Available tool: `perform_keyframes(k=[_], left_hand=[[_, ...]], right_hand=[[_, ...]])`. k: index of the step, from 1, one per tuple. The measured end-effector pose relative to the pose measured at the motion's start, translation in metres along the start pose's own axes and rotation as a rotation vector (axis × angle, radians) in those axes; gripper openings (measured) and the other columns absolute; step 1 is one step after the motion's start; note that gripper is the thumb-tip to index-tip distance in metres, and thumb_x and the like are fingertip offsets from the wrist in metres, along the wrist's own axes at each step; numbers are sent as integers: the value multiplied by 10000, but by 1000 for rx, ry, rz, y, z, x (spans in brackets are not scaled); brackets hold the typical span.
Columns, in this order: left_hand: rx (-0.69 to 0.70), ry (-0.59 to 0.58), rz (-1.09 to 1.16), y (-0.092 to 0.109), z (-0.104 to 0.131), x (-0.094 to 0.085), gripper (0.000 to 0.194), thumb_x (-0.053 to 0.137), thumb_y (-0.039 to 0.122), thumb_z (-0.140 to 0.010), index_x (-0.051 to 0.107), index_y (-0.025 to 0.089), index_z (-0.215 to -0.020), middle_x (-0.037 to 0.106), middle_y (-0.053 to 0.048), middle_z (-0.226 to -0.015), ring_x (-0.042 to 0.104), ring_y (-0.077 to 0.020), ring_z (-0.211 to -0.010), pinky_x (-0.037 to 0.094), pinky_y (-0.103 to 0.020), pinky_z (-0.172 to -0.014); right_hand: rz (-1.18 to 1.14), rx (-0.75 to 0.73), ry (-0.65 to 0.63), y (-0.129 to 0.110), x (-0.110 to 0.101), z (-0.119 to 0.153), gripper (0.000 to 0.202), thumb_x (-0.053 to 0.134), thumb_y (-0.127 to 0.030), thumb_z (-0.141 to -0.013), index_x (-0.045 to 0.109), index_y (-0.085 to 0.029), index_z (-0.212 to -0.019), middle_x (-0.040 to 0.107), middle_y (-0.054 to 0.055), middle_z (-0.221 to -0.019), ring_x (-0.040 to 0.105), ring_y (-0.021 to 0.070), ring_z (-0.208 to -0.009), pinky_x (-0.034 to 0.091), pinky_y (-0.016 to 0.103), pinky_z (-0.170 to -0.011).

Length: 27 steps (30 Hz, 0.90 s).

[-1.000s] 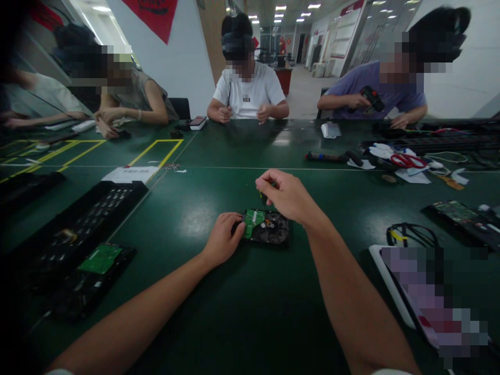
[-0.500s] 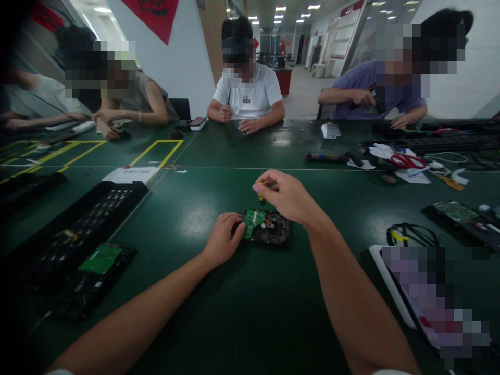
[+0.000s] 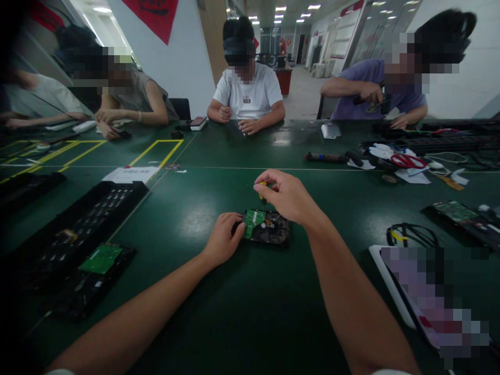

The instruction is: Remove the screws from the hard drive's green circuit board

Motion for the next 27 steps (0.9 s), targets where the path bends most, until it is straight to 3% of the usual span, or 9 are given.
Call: perform_keyframes(k=[8, 14, 22, 27], left_hand=[[-8, 0, 2, 0, -1, 0, 133, 572, 279, -1016, 669, 204, -1067, 718, -114, -1158, 625, -302, -1165, 524, -521, -1039], [-6, 4, 2, -3, 0, 1, 136, 570, 283, -1020, 672, 208, -1070, 715, -111, -1166, 623, -299, -1167, 527, -519, -1038], [5, 1, -3, -3, 0, 1, 135, 569, 276, -1023, 670, 199, -1068, 718, -115, -1162, 619, -291, -1156, 524, -515, -1036], [-2, 7, 5, -2, 0, 1, 127, 573, 277, -1017, 672, 215, -1066, 721, -109, -1156, 629, -299, -1172, 529, -522, -1034]], right_hand=[[-33, 65, -1, -5, 2, 0, 222, 598, -376, -999, 712, -213, -1096, 698, 23, -768, 642, 165, -643, 534, 308, -620], [19, 40, 1, 1, 1, 2, 297, 752, -515, -901, 683, -237, -980, 742, 36, -850, 641, 174, -679, 511, 306, -604], [-49, 5, 7, -1, 1, 0, 205, 731, -431, -910, 680, -248, -986, 720, 28, -848, 637, 175, -715, 505, 303, -617], [-40, -9, 28, 2, 1, -1, 259, 768, -479, -889, 679, -245, -957, 732, 30, -865, 671, 188, -759, 511, 314, -656]])
Point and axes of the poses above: each hand's wrist, its own z-axis away from the middle knuckle, its own x-axis out of the palm, y = z × x, the point moved 2 cm from there along -z, towards the middle knuckle
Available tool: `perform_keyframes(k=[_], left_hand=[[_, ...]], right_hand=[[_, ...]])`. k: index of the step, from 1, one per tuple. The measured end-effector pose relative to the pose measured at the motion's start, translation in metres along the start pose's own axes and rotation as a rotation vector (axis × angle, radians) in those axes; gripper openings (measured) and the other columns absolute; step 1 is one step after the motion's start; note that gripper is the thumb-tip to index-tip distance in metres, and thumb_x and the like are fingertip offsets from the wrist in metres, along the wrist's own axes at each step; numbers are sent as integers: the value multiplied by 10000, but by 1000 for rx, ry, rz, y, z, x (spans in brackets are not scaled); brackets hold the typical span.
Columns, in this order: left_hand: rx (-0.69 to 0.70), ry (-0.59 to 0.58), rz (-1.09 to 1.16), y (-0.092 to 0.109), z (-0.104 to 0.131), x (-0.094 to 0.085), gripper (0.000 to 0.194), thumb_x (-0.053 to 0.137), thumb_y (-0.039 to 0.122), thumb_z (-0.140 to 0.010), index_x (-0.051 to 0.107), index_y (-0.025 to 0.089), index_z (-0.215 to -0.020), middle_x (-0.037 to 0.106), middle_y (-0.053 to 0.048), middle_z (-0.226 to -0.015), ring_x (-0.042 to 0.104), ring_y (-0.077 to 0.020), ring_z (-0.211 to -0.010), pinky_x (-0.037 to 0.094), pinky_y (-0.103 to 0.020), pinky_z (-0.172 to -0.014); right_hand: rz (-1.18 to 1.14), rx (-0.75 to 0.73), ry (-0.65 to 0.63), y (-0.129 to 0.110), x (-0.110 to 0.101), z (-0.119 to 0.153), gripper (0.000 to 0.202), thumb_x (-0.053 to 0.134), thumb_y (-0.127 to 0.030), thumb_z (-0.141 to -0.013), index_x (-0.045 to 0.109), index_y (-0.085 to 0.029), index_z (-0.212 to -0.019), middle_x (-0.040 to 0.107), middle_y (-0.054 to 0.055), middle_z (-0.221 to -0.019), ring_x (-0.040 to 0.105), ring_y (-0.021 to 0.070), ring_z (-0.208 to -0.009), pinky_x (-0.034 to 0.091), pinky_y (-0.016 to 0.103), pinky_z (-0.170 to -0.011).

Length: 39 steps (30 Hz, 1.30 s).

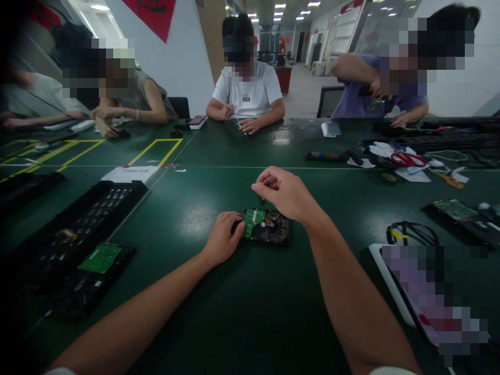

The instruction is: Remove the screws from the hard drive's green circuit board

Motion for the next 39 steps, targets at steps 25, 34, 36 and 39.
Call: perform_keyframes(k=[25, 34, 36, 39], left_hand=[[-9, -19, -13, 0, 0, 0, 143, 576, 274, -1016, 671, 191, -1082, 719, -119, -1162, 620, -299, -1166, 520, -513, -1038], [4, -7, -13, 2, 1, -2, 133, 570, 270, -1018, 669, 198, -1071, 717, -116, -1175, 619, -297, -1169, 520, -510, -1039], [0, -8, -14, 1, 1, -2, 139, 568, 273, -1019, 669, 197, -1075, 716, -116, -1175, 620, -297, -1169, 523, -507, -1035], [-6, -11, -13, 1, 1, -1, 146, 569, 275, -1018, 671, 195, -1084, 717, -114, -1164, 621, -297, -1170, 524, -505, -1034]], right_hand=[[84, 52, 50, 1, -4, 0, 248, 616, -440, -990, 733, -222, -1003, 673, 15, -719, 599, 163, -634, 440, 292, -582], [74, 36, 121, 3, -6, -1, 165, 692, -391, -944, 670, -227, -946, 723, 27, -848, 600, 143, -616, 468, 290, -577], [22, 18, 87, -1, -5, -1, 137, 655, -362, -968, 678, -227, -974, 746, 39, -946, 591, 125, -603, 474, 283, -570], [5, 16, 30, -2, -3, 0, 200, 601, -390, -1009, 713, -224, -1010, 737, 41, -892, 585, 124, -593, 464, 271, -547]])
Point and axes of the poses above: each hand's wrist, its own z-axis away from the middle knuckle, its own x-axis out of the palm, y = z × x, the point moved 2 cm from there along -z, towards the middle knuckle
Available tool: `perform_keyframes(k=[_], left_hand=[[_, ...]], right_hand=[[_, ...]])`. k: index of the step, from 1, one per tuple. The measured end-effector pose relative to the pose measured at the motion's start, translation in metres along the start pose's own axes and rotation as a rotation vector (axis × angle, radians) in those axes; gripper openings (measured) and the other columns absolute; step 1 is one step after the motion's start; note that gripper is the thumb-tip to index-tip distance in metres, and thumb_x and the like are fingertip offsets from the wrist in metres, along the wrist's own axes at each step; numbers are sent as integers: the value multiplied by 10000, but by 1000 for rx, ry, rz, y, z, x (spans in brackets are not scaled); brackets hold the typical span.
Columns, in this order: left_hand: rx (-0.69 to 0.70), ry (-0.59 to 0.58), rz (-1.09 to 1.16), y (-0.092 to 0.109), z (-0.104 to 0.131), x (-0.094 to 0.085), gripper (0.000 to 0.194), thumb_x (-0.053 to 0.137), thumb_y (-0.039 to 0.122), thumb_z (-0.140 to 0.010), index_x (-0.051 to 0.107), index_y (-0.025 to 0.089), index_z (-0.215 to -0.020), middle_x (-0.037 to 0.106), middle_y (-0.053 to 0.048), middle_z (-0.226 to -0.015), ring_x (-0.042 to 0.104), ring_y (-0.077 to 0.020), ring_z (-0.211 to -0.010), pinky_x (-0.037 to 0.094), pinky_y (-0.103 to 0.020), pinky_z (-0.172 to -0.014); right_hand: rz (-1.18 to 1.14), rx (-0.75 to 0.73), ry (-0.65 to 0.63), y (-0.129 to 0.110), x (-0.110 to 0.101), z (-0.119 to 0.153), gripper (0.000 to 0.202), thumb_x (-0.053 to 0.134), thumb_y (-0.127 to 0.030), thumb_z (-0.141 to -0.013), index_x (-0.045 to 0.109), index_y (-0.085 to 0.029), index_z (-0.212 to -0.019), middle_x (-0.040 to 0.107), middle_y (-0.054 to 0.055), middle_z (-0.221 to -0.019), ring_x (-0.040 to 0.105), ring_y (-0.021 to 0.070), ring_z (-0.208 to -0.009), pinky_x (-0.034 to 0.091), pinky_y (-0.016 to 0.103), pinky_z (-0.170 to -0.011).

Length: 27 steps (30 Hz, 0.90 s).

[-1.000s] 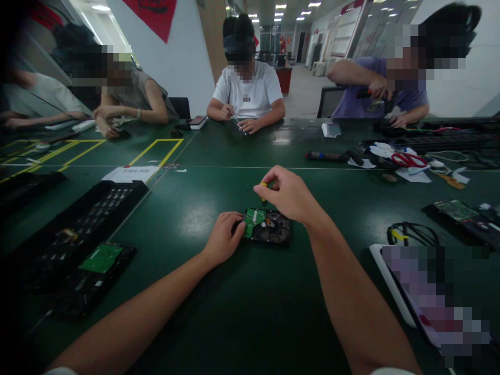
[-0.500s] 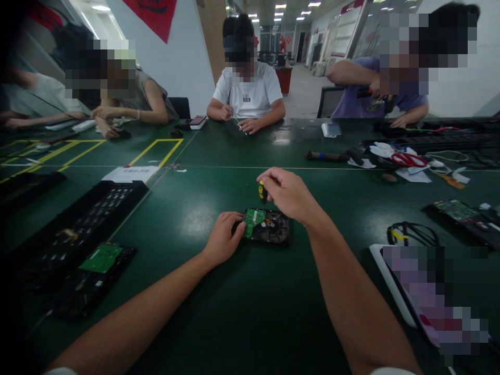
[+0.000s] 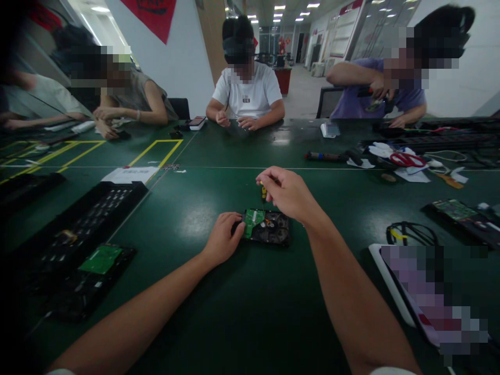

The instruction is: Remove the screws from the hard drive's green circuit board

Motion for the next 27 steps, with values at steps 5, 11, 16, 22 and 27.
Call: perform_keyframes(k=[5, 11, 16, 22, 27], left_hand=[[2, -2, 7, 1, -1, 0, 147, 564, 278, -1021, 669, 192, -1077, 717, -115, -1166, 620, -292, -1167, 522, -505, -1040], [-3, -6, 3, 1, -1, -1, 161, 559, 287, -1028, 668, 185, -1087, 712, -119, -1175, 611, -295, -1170, 519, -510, -1049], [0, -5, 3, 0, 0, 0, 157, 566, 284, -1024, 671, 183, -1080, 712, -122, -1173, 610, -296, -1172, 517, -515, -1051], [6, -5, 4, -1, -1, 0, 153, 560, 289, -1027, 670, 193, -1073, 714, -120, -1170, 614, -297, -1168, 521, -521, -1041], [2, -8, 0, -2, 0, 1, 154, 561, 288, -1025, 671, 194, -1078, 714, -117, -1171, 618, -296, -1166, 514, -515, -1051]], right_hand=[[-18, 21, -32, 0, 1, 0, 253, 557, -353, -1026, 728, -222, -1159, 680, 15, -732, 626, 151, -616, 493, 276, -576], [80, 7, 29, 3, -2, 0, 231, 705, -448, -948, 723, -224, -1003, 727, 30, -807, 635, 163, -668, 475, 287, -589], [94, 30, 28, 7, -3, 1, 233, 747, -445, -913, 688, -224, -963, 716, 23, -769, 641, 167, -626, 485, 298, -586], [29, 4, -39, 3, 0, 1, 259, 614, -460, -1008, 729, -229, -1003, 753, 44, -900, 615, 130, -573, 458, 280, -532], [-27, 33, -79, 7, 3, -1, 327, 494, -431, -1069, 712, -217, -1186, 680, 10, -690, 628, 153, -573, 489, 283, -570]])
Point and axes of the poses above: each hand's wrist, its own z-axis away from the middle knuckle, its own x-axis out of the palm, y = z × x, the point moved 2 cm from there along -z, towards the middle knuckle
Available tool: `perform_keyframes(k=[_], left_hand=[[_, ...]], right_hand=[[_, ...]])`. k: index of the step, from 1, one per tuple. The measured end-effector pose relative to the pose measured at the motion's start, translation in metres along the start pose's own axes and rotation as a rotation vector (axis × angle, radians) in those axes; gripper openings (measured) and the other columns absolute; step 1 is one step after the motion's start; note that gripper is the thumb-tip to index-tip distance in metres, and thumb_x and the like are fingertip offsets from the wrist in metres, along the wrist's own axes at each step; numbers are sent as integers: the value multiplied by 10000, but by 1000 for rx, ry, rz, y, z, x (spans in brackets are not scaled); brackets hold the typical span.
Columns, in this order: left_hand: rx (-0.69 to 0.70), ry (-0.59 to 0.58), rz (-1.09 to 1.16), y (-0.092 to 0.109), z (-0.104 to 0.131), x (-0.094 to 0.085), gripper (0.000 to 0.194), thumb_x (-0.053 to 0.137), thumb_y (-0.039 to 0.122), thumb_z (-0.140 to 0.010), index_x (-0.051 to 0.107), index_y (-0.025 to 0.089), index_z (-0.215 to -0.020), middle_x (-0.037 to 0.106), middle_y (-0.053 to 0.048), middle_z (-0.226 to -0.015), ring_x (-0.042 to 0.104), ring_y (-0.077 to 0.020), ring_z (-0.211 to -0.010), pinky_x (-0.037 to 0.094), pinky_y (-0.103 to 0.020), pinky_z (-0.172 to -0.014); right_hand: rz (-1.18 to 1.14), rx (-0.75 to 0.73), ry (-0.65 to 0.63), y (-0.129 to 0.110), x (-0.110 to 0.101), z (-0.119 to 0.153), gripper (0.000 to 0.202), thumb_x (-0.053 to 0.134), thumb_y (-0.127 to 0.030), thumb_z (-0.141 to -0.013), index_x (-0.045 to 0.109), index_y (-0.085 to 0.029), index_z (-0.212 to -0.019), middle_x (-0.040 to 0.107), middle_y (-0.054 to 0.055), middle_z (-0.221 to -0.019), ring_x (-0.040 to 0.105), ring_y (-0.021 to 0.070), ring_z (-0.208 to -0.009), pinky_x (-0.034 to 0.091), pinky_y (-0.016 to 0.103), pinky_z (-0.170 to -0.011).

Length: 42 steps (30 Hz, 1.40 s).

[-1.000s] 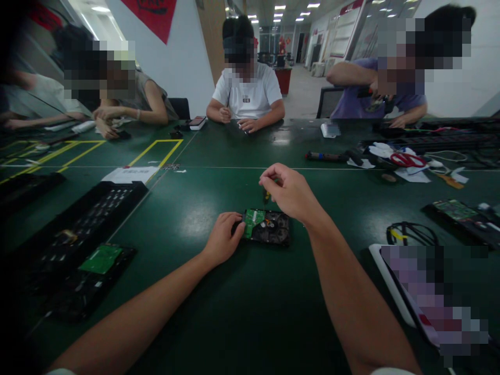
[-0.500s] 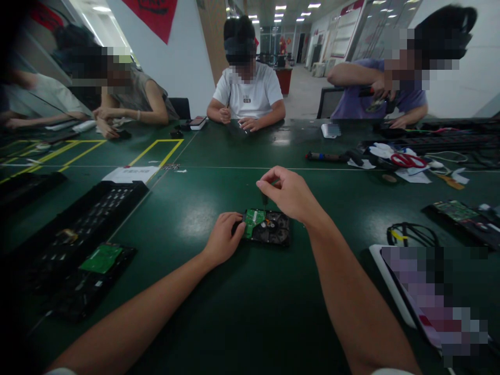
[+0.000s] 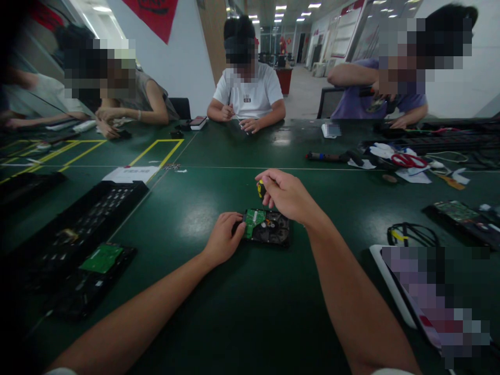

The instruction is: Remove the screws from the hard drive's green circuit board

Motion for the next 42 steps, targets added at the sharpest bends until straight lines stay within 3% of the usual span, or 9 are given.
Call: perform_keyframes(k=[3, 9, 13, 18, 26, 29, 35, 42], left_hand=[[-6, 5, -1, 0, 0, 0, 155, 567, 288, -1021, 672, 197, -1090, 713, -116, -1173, 620, -295, -1172, 516, -507, -1050], [-4, 3, 4, 2, 0, -2, 158, 560, 287, -1025, 671, 192, -1085, 714, -119, -1176, 617, -294, -1175, 520, -514, -1046], [-1, 3, 9, 4, -1, -4, 156, 558, 287, -1026, 670, 194, -1082, 713, -119, -1173, 615, -295, -1177, 521, -519, -1053], [-14, 11, 0, 4, 0, -3, 196, 556, 290, -1026, 672, 176, -1136, 701, -134, -1189, 607, -294, -1196, 510, -515, -1082], [-8, -11, -47, 4, 0, 0, 440, 527, 256, -1025, 532, 137, -1448, 636, -175, -1370, 555, -310, -1324, 462, -539, -1163], [21, -46, -58, 5, 0, 1, 484, 493, 245, -1038, 490, 180, -1518, 617, -165, -1427, 540, -308, -1367, 446, -561, -1178], [86, -124, -124, 9, 2, 2, 540, 468, 148, -1005, 539, 288, -1522, 440, -136, -1631, 449, -324, -1480, 418, -601, -1198], [124, -163, -125, 11, 2, 0, 575, 482, 94, -968, 536, 262, -1516, 260, -135, -1739, 272, -350, -1600, 365, -649, -1236]], right_hand=[[34, -21, 0, -4, -1, 2, 313, 529, -419, -1053, 718, -224, -1209, 657, -3, -677, 611, 150, -589, 468, 275, -567], [81, -24, 40, -9, -2, 4, 279, 699, -501, -947, 724, -230, -1003, 736, 33, -842, 628, 161, -664, 489, 290, -603], [90, 23, 74, -3, -3, 3, 342, 755, -550, -895, 676, -222, -952, 751, 50, -832, 659, 180, -674, 486, 294, -587], [124, 21, 89, -1, -5, 3, 270, 729, -480, -920, 682, -222, -984, 748, 48, -828, 660, 176, -654, 489, 292, -571], [115, 32, 26, -1, -3, 2, 247, 599, -438, -1009, 731, -228, -1014, 779, 54, -957, 661, 141, -615, 505, 268, -530], [91, 47, 0, 0, -1, 2, 229, 571, -399, -1021, 713, -223, -983, 783, 54, -913, 680, 143, -609, 536, 267, -553], [156, 39, 8, -9, 0, 4, 202, 548, -339, -1019, 692, -221, -940, 768, 34, -797, 709, 159, -617, 555, 276, -608], [185, 36, 16, -13, -1, 6, 207, 530, -318, -1018, 688, -223, -925, 767, 26, -799, 709, 155, -612, 549, 277, -610]])
Point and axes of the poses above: each hand's wrist, its own z-axis away from the middle knuckle, its own x-axis out of the palm, y = z × x, the point moved 2 cm from there along -z, towards the middle knuckle
